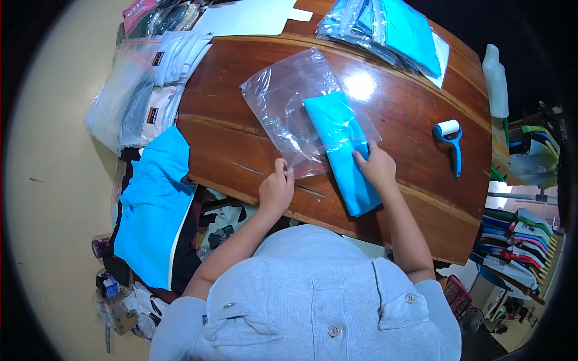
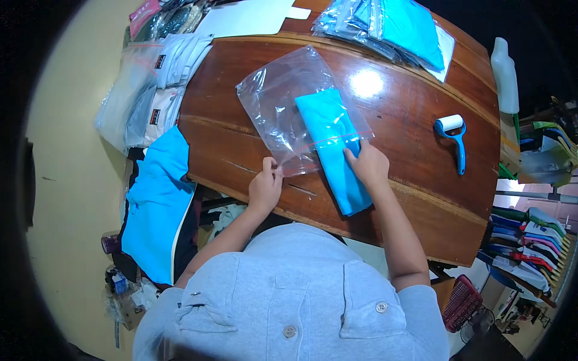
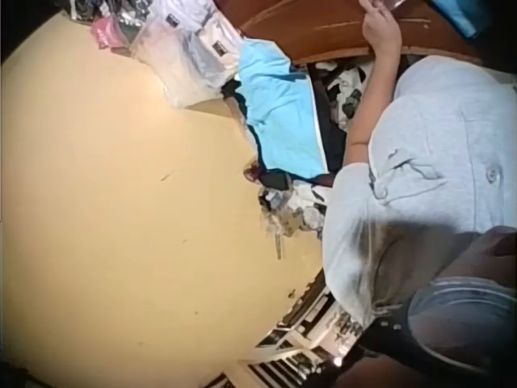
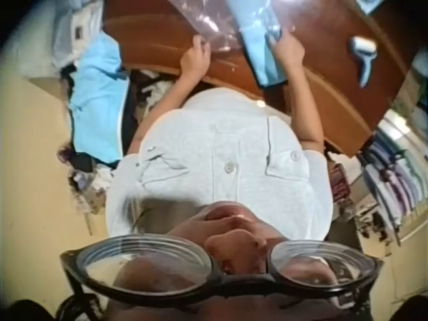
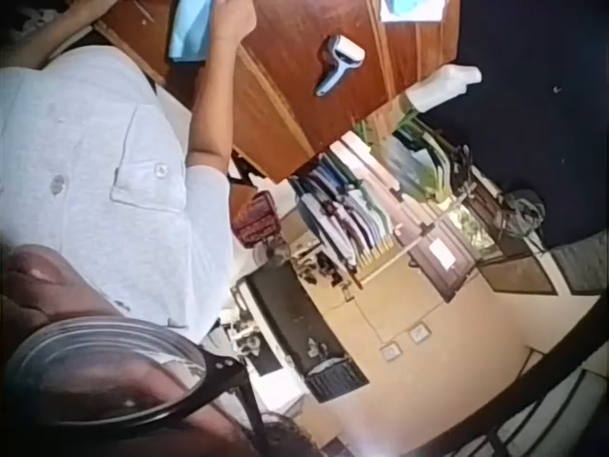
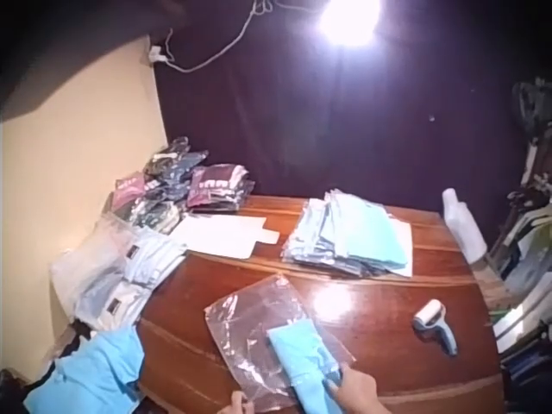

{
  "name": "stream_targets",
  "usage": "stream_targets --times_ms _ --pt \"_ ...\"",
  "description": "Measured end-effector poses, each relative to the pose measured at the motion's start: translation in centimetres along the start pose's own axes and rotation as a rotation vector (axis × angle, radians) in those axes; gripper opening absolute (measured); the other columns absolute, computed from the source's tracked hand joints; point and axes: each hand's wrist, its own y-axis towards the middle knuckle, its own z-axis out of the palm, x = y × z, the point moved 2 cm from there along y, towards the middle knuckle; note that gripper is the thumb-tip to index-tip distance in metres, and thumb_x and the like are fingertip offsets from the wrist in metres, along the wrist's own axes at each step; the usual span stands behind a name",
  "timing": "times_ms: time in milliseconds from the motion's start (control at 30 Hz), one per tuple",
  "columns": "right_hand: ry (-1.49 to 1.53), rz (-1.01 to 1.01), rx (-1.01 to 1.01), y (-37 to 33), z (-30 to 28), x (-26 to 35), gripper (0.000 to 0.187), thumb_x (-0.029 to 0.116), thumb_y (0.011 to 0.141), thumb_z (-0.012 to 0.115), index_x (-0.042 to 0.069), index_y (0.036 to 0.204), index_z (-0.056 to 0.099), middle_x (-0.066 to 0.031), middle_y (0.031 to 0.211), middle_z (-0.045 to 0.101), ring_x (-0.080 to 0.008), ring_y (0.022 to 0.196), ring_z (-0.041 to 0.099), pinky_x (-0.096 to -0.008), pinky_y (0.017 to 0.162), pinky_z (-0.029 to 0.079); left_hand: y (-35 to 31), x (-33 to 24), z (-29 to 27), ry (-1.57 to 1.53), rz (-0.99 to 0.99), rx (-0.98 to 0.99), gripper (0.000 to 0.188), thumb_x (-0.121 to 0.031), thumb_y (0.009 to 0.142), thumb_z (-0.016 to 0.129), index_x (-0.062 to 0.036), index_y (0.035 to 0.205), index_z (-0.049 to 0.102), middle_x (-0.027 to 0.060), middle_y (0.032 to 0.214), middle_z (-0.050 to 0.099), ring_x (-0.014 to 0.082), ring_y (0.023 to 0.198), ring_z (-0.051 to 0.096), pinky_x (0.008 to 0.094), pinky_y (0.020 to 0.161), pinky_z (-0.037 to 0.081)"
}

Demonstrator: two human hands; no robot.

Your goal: Packaging t-shirts by cleaning them with a lint roller, folding them neatly, and placing them into clear plastic bags.

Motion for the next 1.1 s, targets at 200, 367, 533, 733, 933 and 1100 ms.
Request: stream_targets --times_ms 200,367,533,733,933,1100 --pt "0.306 -0.153 0.197 -0.4 -0.9 0.8 0.041 0.029 0.092 0.064 0.001 0.120 0.058 -0.0268 0.102 0.067 -0.0440 0.096 0.065 -0.0491 0.083 0.051 0.0 -0.4 1.8 -0.358 -0.144 -0.068 0.025 -0.020 0.096 0.059 -0.0092 0.112 0.044 0.0164 0.080 0.066 0.0374 0.067 0.068 0.0472 0.060 0.051" --pt "0.528 -0.418 0.406 -3.1 0.9 7.0 0.038 0.028 0.094 0.062 0.002 0.121 0.058 -0.0240 0.107 0.066 -0.0391 0.095 0.065 -0.0441 0.082 0.050 -0.5 1.6 2.5 -0.516 -0.239 -0.135 0.021 -0.012 0.096 0.058 -0.0078 0.111 0.046 0.0136 0.080 0.064 0.0307 0.071 0.068 0.0425 0.064 0.051" --pt "0.289 -0.608 0.381 -3.5 3.6 7.6 0.041 0.032 0.097 0.057 0.012 0.133 0.057 -0.0141 0.127 0.061 -0.0286 0.116 0.057 -0.0456 0.102 0.041 -1.5 3.3 2.7 -0.458 -0.164 -0.219 0.020 -0.010 0.093 0.059 -0.0067 0.110 0.049 0.0150 0.079 0.063 0.0305 0.071 0.067 0.0424 0.064 0.051" --pt "-0.137 -0.588 -0.049 0.2 6.6 3.7 0.068 0.053 0.091 0.059 0.023 0.150 0.043 -0.0091 0.159 0.034 -0.0366 0.148 0.025 -0.0643 0.117 0.014 -1.7 3.7 2.0 -0.367 -0.201 -0.130 0.019 -0.013 0.093 0.059 -0.0078 0.110 0.050 0.0170 0.081 0.065 0.0344 0.074 0.068 0.0445 0.065 0.050" --pt "-0.090 -0.526 -0.243 3.9 7.6 5.6 0.065 0.042 0.090 0.063 0.011 0.144 0.047 -0.0155 0.154 0.039 -0.0378 0.145 0.030 -0.0656 0.116 0.014 -1.1 4.7 1.8 -0.419 -0.107 -0.086 0.024 -0.016 0.093 0.062 -0.0087 0.112 0.051 0.0168 0.084 0.066 0.0340 0.072 0.067 0.0443 0.064 0.050" --pt "-0.007 -0.408 -0.009 5.9 10.9 12.4 0.060 0.035 0.088 0.066 0.006 0.138 0.050 -0.0158 0.149 0.045 -0.0357 0.144 0.033 -0.0699 0.115 0.010 -1.1 5.7 2.1 -0.385 -0.015 -0.046 0.028 -0.010 0.095 0.063 -0.0044 0.117 0.047 0.0082 0.082 0.062 0.0121 0.052 0.060 0.0281 0.048 0.046"
